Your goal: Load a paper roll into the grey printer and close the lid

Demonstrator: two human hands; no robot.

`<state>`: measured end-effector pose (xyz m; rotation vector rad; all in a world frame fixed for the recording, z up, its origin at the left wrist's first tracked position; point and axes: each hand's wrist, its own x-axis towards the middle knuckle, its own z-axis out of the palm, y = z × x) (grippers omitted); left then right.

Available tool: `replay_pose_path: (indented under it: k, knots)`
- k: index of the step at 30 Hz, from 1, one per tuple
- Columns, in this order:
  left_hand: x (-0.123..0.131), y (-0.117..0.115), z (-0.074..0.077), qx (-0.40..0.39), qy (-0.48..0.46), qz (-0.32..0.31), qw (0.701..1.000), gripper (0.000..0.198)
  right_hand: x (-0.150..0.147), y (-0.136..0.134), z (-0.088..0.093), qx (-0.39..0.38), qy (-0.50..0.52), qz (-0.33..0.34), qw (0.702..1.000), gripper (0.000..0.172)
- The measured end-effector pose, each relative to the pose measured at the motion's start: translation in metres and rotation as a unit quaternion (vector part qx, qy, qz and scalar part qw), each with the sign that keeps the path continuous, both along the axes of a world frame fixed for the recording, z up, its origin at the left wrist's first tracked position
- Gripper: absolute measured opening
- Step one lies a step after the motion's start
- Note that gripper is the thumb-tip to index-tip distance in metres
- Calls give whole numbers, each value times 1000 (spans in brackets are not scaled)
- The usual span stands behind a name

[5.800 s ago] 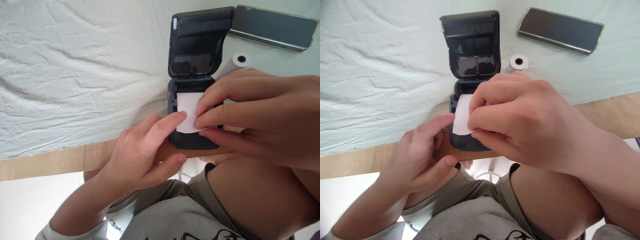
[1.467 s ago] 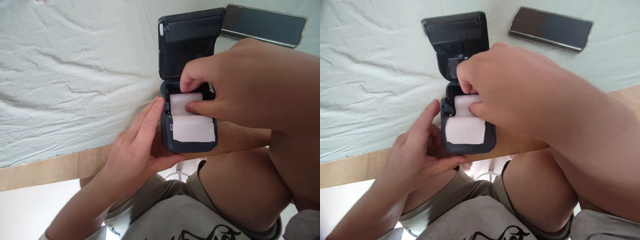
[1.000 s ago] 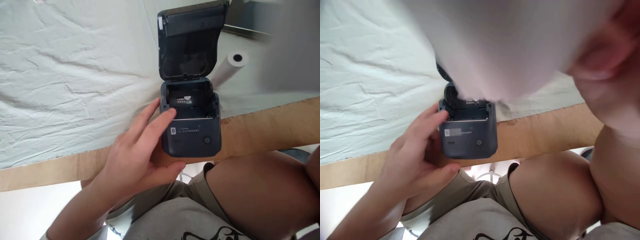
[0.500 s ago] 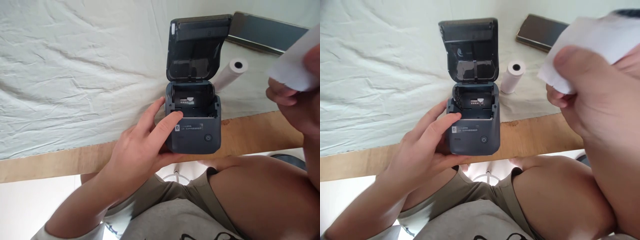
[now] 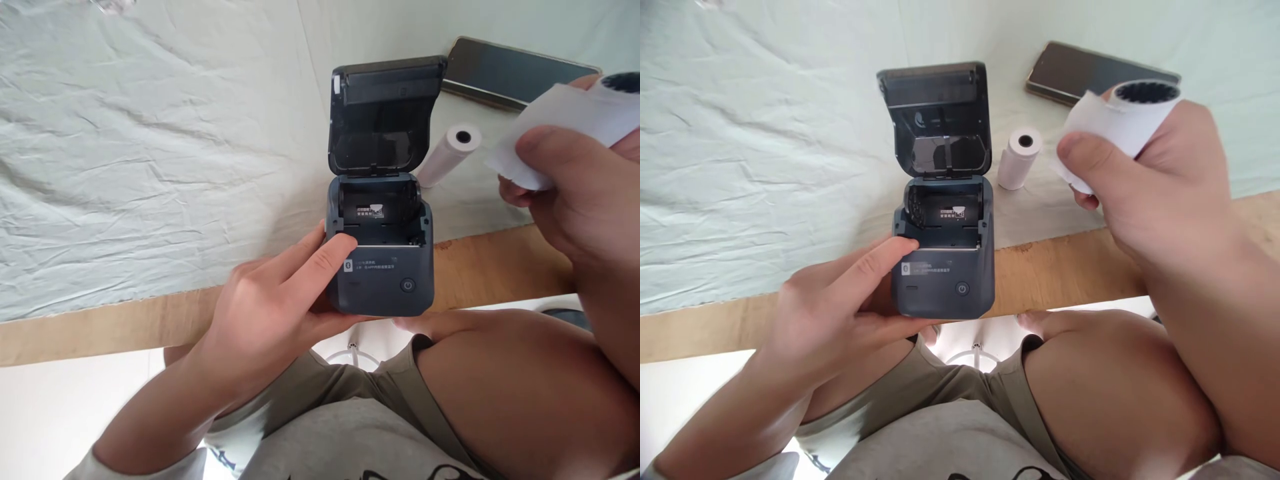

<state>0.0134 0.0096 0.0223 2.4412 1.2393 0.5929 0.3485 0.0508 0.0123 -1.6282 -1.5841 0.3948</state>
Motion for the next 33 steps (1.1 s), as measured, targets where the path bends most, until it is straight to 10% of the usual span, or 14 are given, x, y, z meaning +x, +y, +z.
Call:
replay_pose_path:
  k: [7, 16, 29, 33]
  knots:
    - [-4, -2, -7, 28, -31, 9, 999, 47, -5, 19, 1, -10, 175, -80, 981, 27]
    - [6, 5, -3, 50, -21, 57, 997, 47, 0, 12, 6, -80, -102, -169, 977, 49]
    - [3, 11, -2, -60, 9, 52, 997, 70, 27, 25, -3, -119, -203, -70, 969, 68]
    - [3, 10, -1, -49, 24, 54, 997, 75, 21, 15, -1, 36, -295, 13, 955, 75]
